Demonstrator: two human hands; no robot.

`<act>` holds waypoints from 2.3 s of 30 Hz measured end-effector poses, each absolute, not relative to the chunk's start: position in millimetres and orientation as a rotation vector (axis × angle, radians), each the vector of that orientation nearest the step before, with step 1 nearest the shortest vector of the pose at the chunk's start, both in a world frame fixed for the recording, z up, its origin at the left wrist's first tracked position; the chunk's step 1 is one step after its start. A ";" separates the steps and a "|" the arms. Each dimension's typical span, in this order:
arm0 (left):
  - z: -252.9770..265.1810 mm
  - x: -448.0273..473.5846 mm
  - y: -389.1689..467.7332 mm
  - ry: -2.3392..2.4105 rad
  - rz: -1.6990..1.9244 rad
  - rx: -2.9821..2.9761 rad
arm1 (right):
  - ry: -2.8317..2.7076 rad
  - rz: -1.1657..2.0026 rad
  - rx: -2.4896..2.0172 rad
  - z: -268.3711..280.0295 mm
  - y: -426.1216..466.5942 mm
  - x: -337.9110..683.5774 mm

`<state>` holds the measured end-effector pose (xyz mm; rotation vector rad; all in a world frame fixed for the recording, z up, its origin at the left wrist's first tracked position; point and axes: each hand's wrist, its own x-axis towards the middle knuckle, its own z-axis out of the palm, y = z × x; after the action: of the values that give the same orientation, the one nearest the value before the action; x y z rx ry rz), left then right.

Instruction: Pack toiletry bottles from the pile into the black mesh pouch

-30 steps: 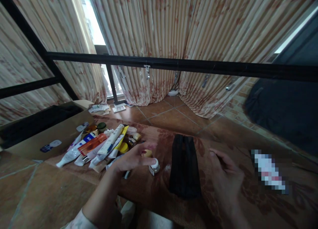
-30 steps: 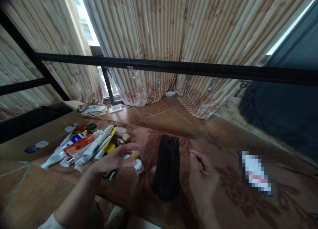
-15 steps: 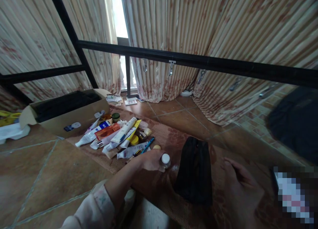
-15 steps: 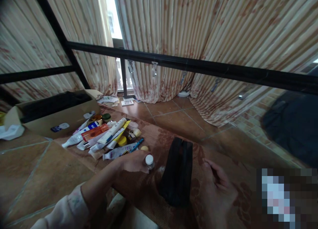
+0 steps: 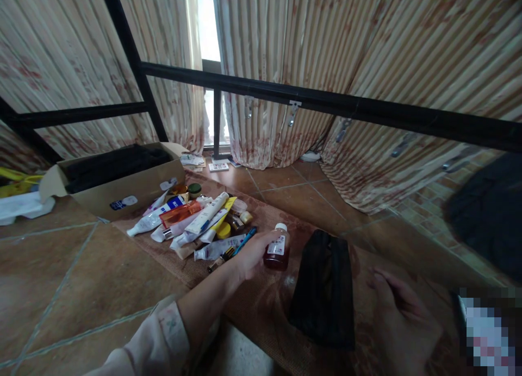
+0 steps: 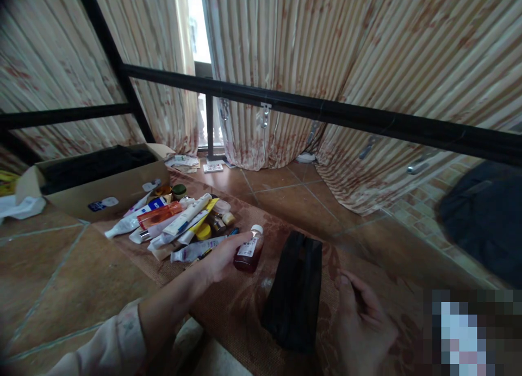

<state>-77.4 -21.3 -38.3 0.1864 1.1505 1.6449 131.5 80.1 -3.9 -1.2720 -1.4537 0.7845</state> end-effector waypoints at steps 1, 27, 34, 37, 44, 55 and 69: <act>-37.7 -75.0 -20.8 1.098 1.642 0.094 | -1.456 0.784 -1.283 -3.7 80.4 131.4; -38.6 -56.1 -23.4 1.127 1.871 0.746 | -1.509 0.808 -1.225 -12.4 85.1 131.7; -37.8 -54.9 -25.1 1.165 1.797 0.797 | -1.498 0.794 -1.222 -10.7 84.1 132.3; -39.6 -54.7 -24.9 1.141 1.782 0.842 | -1.487 0.803 -1.243 -14.0 86.0 134.0; -40.2 -54.8 -25.5 1.144 1.790 0.829 | -1.489 0.792 -1.226 -17.2 87.5 134.3; -36.1 -56.2 -25.6 1.103 1.842 0.681 | -1.521 0.777 -1.200 -16.9 86.4 133.3; -39.1 -55.9 -23.6 0.994 1.844 0.470 | -1.505 0.803 -1.205 -13.6 84.7 131.9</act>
<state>-55.9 -23.6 -39.1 0.4697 0.9938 1.8436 131.9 84.7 -13.6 -1.2051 -1.5053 0.8027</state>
